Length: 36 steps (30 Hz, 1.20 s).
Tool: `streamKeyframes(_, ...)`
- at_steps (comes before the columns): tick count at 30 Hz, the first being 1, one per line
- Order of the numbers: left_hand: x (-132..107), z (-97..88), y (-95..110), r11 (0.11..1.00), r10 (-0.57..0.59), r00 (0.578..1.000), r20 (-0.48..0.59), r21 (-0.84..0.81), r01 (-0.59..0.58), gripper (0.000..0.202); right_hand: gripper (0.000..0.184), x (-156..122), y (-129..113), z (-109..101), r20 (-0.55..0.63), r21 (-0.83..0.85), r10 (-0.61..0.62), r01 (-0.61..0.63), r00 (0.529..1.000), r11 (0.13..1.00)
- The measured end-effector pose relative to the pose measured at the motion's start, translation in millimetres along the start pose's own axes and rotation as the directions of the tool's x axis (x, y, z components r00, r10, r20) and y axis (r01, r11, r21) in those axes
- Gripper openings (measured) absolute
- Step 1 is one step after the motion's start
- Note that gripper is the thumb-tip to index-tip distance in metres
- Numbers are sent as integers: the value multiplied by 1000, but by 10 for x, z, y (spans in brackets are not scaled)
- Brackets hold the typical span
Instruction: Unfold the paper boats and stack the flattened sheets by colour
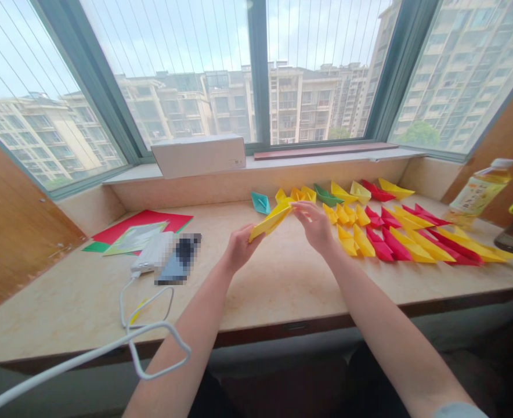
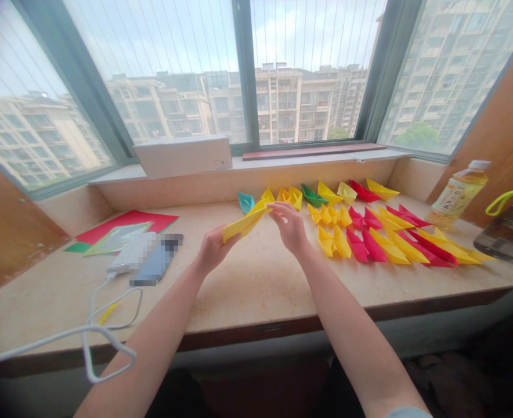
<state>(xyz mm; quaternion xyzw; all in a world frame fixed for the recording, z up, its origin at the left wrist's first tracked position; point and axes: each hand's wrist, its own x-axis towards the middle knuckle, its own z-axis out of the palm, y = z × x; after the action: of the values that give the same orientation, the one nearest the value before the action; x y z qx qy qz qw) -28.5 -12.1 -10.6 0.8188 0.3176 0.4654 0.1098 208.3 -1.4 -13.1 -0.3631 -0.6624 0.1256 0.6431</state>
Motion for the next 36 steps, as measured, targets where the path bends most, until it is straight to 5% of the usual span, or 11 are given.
streamKeyframes(9,-13,22,-34,992,-99,994,54,-75,103,24,27,41,159,-8,51,80,163,-166,985,983)
streamKeyframes(14,-21,16,-62,987,-159,986,-44,-34,157,21,31,27,205,-26,113,108,241,-253,964,961)
streamKeyframes(25,-28,-41,-88,993,-92,994,-57,74,96,15,34,26,90,-23,125,5,130,-131,984,991)
streamKeyframes(36,-21,14,-115,973,-213,977,-18,-98,210,30,30,-16,87,-39,268,-40,90,-82,959,996)
